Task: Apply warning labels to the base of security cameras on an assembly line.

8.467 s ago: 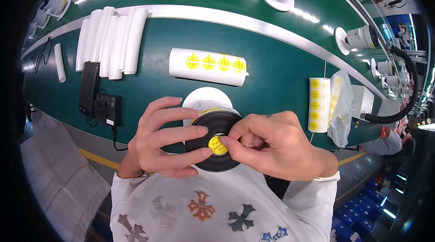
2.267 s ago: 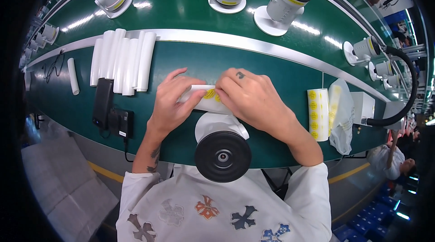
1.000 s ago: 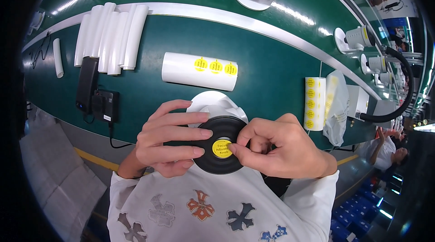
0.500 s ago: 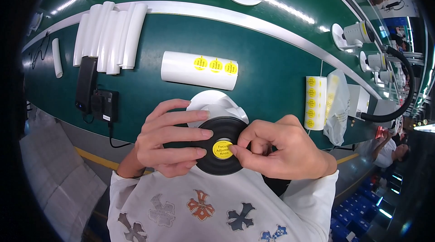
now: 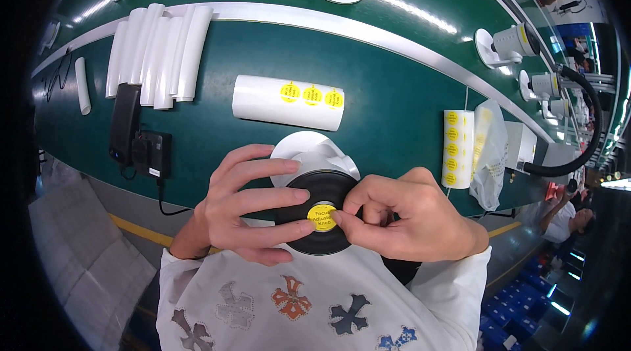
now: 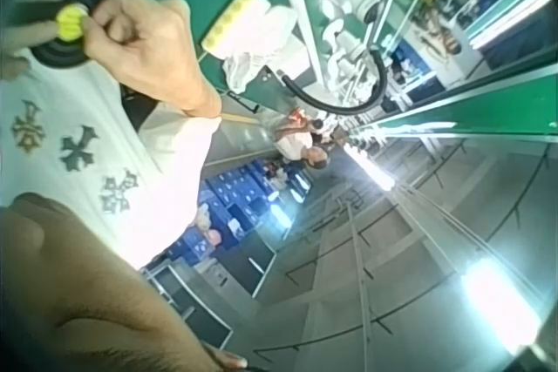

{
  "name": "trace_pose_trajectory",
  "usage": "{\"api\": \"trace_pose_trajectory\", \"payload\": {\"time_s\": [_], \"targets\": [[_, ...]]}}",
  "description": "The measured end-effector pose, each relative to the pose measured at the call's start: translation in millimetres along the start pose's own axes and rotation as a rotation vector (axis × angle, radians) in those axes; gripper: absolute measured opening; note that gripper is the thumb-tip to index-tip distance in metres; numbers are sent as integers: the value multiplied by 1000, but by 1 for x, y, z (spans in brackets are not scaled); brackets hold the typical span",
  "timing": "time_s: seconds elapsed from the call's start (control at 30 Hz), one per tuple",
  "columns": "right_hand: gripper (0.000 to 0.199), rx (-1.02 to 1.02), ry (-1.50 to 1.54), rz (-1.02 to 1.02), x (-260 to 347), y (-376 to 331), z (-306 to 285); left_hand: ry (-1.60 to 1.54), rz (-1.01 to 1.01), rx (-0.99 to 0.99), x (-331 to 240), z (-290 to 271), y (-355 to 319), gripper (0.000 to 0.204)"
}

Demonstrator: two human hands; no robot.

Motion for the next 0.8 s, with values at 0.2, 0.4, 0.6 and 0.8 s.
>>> {"api": "trace_pose_trajectory", "payload": {"time_s": [0.2,0.4,0.6,0.8], "targets": [[11,-14,-31,13,1,-6,-5,134,35,34,-8,9,4,31],[18,-47,-193,22,1,-8,-20,134,2,93,-10,9,9,29],[28,28,280,164,-38,-9,-15,192,124,200,-19,22,18,33],[26,30,361,-54,-38,-5,-11,246,155,192,-19,20,20,36]]}}
Point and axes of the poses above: each hand's wrist, its own y-axis towards the middle knuckle, its own z-axis out of the palm, x = y × z, the point moved 7 cm from there along y, towards the middle knuckle, and after that the axes turned 4 degrees about z, right-handed, at the moved point
